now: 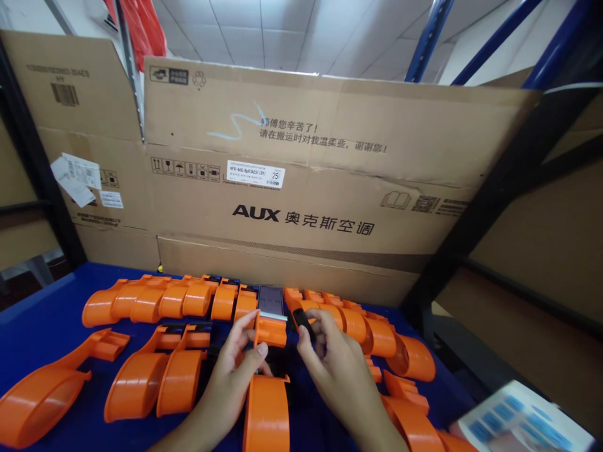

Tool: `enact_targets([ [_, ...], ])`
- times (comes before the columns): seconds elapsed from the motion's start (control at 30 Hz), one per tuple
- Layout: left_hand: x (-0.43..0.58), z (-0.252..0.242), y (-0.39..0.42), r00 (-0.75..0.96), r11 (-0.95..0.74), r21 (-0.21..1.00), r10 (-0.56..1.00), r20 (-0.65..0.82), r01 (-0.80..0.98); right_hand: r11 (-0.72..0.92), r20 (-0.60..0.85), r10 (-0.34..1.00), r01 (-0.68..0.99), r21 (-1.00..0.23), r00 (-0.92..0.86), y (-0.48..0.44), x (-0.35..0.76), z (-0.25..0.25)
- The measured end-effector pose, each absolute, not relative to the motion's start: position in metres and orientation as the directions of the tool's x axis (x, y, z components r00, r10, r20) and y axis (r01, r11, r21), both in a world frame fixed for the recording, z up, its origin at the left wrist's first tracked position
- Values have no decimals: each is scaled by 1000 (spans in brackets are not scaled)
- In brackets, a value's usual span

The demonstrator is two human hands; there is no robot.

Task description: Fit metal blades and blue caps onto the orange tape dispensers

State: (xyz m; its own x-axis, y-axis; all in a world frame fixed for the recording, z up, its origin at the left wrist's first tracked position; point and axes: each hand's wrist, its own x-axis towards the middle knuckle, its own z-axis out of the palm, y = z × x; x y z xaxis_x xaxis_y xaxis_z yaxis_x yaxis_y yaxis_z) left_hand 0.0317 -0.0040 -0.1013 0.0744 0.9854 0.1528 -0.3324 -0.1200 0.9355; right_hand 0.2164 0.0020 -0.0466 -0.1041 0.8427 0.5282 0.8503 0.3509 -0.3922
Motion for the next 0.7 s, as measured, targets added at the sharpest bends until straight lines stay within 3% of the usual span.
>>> enact_targets([
  [0.1,31,-104,-2,110,-113,939,982,156,-324,554,639,738,734,-392,-216,-1,213,-44],
  [0.2,31,-104,-2,121,-117,938,979,165,-326,642,666,689,667,-379,-285,-2,211,-44],
  [0.7,30,-102,-4,130,-65,923,984,122,-379,590,553,785,610,-529,-279,-3,203,-45],
])
